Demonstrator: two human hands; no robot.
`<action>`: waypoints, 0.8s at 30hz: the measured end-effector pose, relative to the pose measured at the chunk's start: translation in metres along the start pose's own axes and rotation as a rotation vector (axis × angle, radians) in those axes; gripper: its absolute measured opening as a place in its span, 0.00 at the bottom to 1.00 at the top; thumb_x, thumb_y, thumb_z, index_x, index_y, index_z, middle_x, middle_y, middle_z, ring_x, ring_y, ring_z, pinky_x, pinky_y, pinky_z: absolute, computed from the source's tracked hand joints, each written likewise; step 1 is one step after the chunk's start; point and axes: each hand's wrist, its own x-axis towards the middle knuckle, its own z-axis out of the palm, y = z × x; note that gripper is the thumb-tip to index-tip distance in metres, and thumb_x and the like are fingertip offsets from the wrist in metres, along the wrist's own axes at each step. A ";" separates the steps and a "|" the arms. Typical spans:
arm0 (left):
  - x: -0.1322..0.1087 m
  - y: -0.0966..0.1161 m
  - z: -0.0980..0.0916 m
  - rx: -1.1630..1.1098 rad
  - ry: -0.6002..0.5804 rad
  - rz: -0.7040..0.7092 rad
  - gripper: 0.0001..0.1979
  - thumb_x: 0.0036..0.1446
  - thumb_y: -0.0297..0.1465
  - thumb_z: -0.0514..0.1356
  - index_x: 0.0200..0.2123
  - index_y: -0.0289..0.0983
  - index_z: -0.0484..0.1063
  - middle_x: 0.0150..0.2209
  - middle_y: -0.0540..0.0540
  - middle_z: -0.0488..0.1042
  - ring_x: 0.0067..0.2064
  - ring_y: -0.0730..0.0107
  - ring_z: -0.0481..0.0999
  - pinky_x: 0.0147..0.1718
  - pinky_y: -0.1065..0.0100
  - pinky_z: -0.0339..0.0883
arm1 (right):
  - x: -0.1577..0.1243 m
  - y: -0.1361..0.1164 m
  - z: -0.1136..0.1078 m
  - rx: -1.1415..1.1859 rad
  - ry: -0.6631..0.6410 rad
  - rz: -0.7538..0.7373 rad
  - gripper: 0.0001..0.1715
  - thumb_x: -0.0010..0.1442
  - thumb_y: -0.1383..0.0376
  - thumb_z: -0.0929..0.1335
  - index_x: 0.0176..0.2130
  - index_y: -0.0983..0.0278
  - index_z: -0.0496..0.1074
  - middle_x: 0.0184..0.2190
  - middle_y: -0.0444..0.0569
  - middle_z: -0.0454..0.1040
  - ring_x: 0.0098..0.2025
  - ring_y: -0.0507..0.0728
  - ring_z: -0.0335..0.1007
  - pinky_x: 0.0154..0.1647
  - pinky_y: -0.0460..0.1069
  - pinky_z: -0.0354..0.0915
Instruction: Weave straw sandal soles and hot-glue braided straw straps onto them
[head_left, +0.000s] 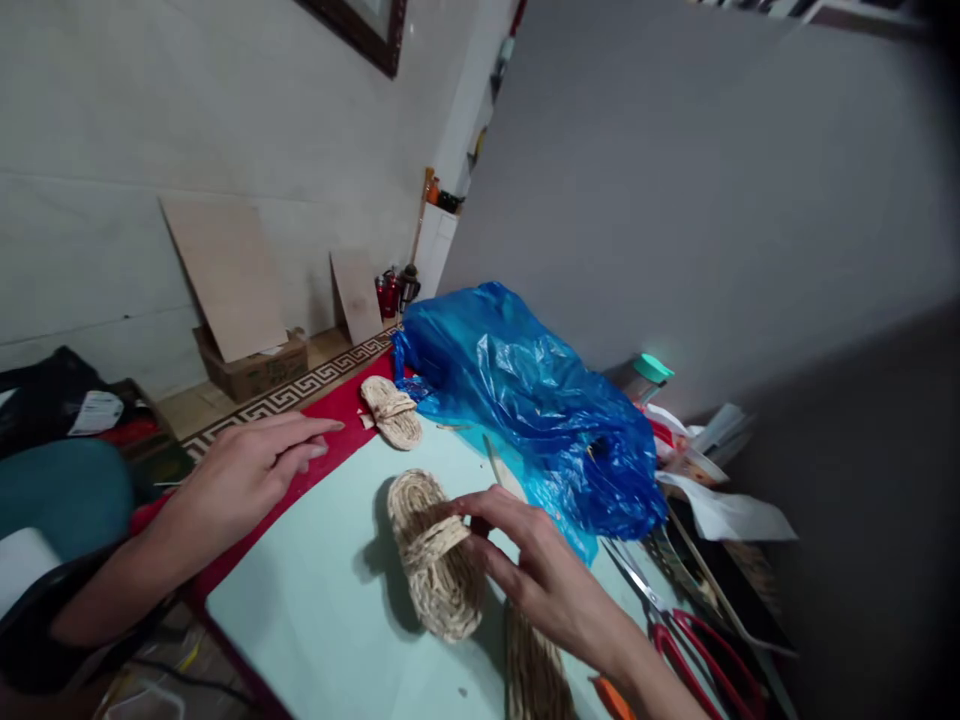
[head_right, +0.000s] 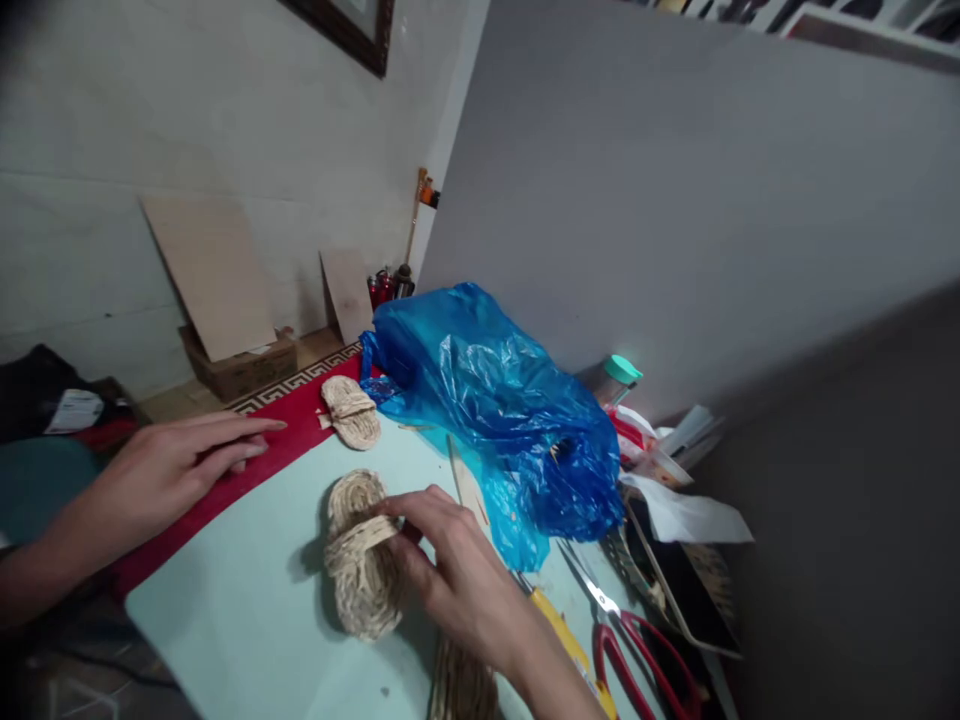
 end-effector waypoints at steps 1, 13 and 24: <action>0.001 -0.003 -0.005 -0.011 0.012 -0.016 0.18 0.62 0.42 0.55 0.43 0.46 0.84 0.47 0.45 0.85 0.48 0.49 0.83 0.47 0.59 0.75 | 0.012 -0.001 0.003 -0.016 -0.020 -0.025 0.13 0.73 0.67 0.65 0.53 0.61 0.75 0.44 0.48 0.79 0.45 0.56 0.74 0.47 0.50 0.67; 0.026 -0.009 -0.023 -0.155 -0.080 -0.163 0.24 0.57 0.49 0.61 0.47 0.41 0.83 0.26 0.47 0.83 0.27 0.59 0.78 0.28 0.65 0.71 | 0.138 0.000 0.034 -0.140 -0.015 -0.187 0.12 0.71 0.68 0.69 0.53 0.65 0.75 0.51 0.51 0.78 0.53 0.60 0.76 0.57 0.61 0.71; 0.079 -0.021 -0.001 -0.335 -0.272 -0.220 0.19 0.65 0.44 0.60 0.49 0.37 0.78 0.38 0.45 0.82 0.36 0.62 0.80 0.39 0.61 0.75 | 0.063 0.026 0.011 -0.180 0.117 0.086 0.17 0.68 0.73 0.64 0.53 0.65 0.75 0.46 0.55 0.82 0.42 0.60 0.80 0.47 0.56 0.73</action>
